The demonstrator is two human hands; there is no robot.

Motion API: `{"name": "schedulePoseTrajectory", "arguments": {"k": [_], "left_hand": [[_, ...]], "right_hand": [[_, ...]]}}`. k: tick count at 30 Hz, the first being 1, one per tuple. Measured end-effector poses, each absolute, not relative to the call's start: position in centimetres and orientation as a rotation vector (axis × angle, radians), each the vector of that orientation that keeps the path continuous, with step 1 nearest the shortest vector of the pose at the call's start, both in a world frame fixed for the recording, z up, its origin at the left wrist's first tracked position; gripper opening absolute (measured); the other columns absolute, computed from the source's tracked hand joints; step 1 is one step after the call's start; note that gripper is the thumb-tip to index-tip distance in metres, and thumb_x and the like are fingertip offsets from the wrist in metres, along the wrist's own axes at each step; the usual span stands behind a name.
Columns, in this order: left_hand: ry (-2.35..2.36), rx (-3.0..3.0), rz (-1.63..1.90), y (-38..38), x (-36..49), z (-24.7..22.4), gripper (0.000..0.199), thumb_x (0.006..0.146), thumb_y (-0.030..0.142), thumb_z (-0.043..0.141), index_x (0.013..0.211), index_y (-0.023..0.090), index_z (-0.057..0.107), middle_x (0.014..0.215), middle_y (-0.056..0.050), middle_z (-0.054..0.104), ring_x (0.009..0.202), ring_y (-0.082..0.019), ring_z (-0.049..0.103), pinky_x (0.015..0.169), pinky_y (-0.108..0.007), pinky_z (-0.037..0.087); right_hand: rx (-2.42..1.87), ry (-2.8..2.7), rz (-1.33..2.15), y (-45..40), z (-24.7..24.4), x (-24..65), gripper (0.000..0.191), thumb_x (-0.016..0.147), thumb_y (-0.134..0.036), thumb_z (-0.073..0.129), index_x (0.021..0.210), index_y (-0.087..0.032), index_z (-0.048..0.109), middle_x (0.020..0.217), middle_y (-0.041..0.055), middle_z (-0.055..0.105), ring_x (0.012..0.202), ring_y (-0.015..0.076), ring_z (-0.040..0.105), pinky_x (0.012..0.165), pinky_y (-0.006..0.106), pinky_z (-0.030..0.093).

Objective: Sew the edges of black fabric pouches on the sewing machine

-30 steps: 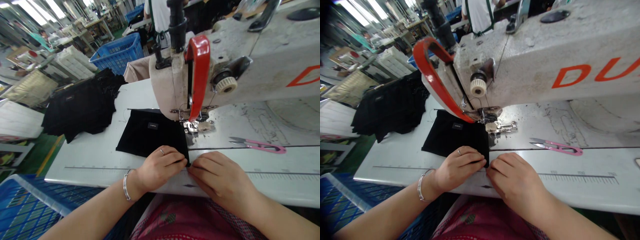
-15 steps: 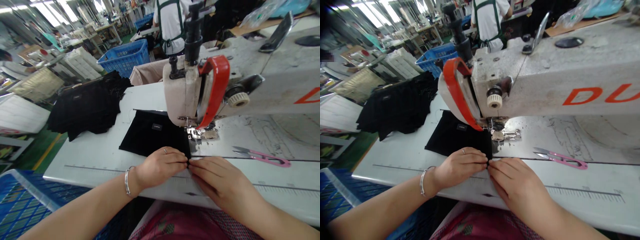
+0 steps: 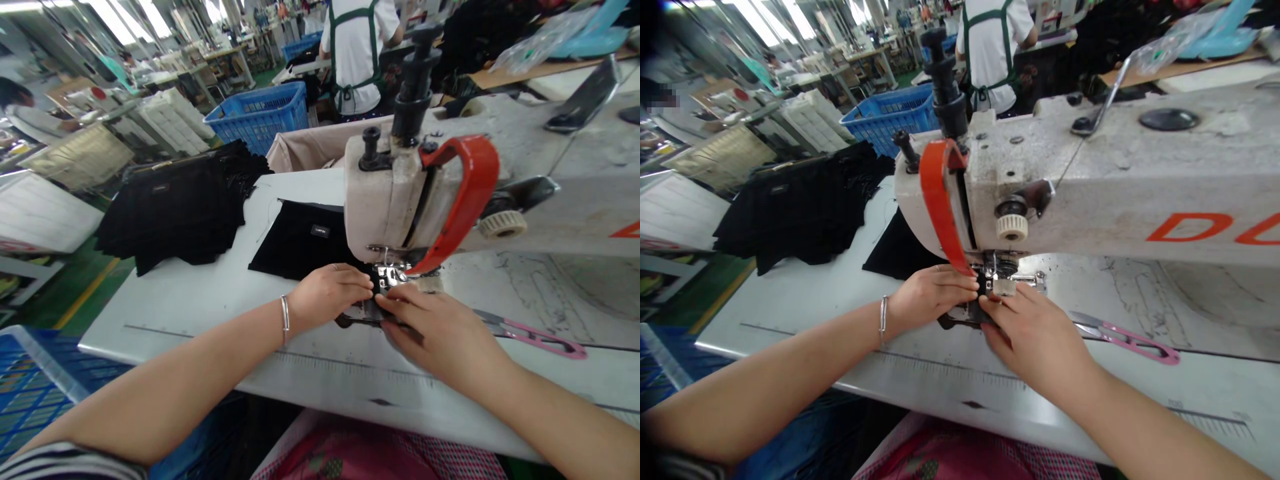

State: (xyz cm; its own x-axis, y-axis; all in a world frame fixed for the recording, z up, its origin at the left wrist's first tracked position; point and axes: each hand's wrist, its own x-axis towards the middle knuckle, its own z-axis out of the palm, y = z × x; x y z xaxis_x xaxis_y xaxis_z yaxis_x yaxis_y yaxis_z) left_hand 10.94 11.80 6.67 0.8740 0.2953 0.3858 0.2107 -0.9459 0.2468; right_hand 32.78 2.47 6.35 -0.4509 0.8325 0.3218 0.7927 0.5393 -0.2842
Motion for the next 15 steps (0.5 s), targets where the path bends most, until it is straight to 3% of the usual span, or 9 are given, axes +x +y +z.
{"name": "schedulePoseTrajectory", "arguments": {"k": [8, 15], "left_hand": [[0.647, 2.774, 0.656, 14.1, 11.7, 6.3, 0.021, 0.094, 0.02, 0.052, 0.097, 0.023, 0.072, 0.103, -0.001, 0.072, 0.1, -0.013, 0.066, 0.089, -0.028, 0.054], [0.734, 2.775, 0.651, 15.3, 12.3, 6.4, 0.019, 0.091, 0.021, 0.056, 0.09, 0.024, 0.074, 0.1, -0.001, 0.072, 0.097, -0.015, 0.066, 0.086, -0.028, 0.053]], "right_hand": [[-1.476, -2.328, 0.083, 3.2, 5.6, 32.5, 0.032, 0.092, -0.034, 0.049, 0.118, -0.021, 0.063, 0.102, 0.0079, 0.063, 0.073, 0.0191, 0.061, 0.065, 0.035, 0.049], [-1.483, -2.279, 0.079, 3.2, 5.2, 32.3, 0.029, 0.093, -0.031, 0.049, 0.115, -0.022, 0.065, 0.103, 0.0074, 0.064, 0.073, 0.0184, 0.061, 0.068, 0.035, 0.049]]}}
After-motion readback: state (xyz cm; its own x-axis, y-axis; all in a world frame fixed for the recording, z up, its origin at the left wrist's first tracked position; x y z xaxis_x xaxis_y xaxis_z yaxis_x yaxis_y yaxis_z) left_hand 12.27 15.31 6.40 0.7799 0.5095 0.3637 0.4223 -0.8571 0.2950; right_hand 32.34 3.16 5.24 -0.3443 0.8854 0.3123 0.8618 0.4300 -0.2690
